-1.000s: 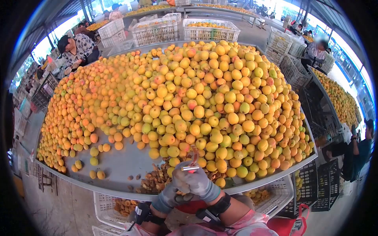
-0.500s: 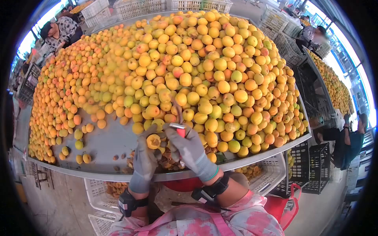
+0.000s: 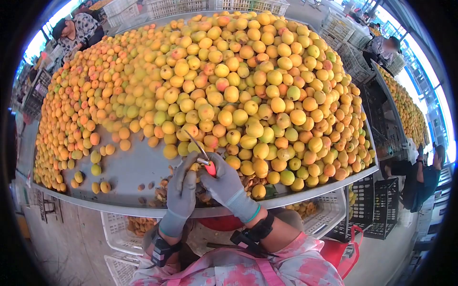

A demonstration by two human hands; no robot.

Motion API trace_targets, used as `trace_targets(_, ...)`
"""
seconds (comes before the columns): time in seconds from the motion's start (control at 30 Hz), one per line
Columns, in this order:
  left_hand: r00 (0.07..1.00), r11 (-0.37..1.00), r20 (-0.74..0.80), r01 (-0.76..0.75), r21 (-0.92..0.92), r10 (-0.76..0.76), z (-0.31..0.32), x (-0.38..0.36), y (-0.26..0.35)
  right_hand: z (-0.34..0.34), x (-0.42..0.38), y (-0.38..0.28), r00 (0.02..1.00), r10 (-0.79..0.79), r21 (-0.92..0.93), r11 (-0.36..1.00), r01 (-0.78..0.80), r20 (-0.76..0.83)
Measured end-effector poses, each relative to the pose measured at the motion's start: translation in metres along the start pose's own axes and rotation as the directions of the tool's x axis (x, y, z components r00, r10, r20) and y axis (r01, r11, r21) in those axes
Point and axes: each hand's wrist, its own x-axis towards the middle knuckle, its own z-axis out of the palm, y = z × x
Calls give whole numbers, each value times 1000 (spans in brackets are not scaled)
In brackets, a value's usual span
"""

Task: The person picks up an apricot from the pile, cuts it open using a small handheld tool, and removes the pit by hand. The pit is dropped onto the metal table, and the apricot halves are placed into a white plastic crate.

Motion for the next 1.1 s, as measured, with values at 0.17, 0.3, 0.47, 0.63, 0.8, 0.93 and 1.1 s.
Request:
trace_targets(0.17, 969, 863, 78, 245, -442, -235, -3, -2, 2, -16, 5, -4, 989, 144, 147, 978, -148, 38)
trace_targets(0.3, 834, 165, 280, 397, -903, -476, -6, 6, -2, -25, 7, -20, 959, 270, 411, 868, -280, 84)
trace_targets(0.47, 795, -382, 472, 329, -863, -381, -21, 3, -28, -26, 5, -20, 962, 255, 386, 881, -274, 101)
trace_targets(0.63, 795, -463, 481, 292, -837, -370, -19, 3, -24, -28, 6, -17, 951, 289, 373, 874, -310, 112)
trace_targets(0.8, 888, -480, 459, 416, -772, 31, -18, 2, -26, -28, 2, -21, 949, 286, 299, 901, -314, 135)
trace_targets(0.93, 912, -416, 385, 300, -859, -138, -15, -2, -24, -30, -2, -24, 931, 322, 236, 904, -357, 175)
trace_targets(1.1, 940, -98, 262, 246, -964, -219, -19, 4, -6, -31, -9, -34, 891, 402, -5, 912, -411, 211)
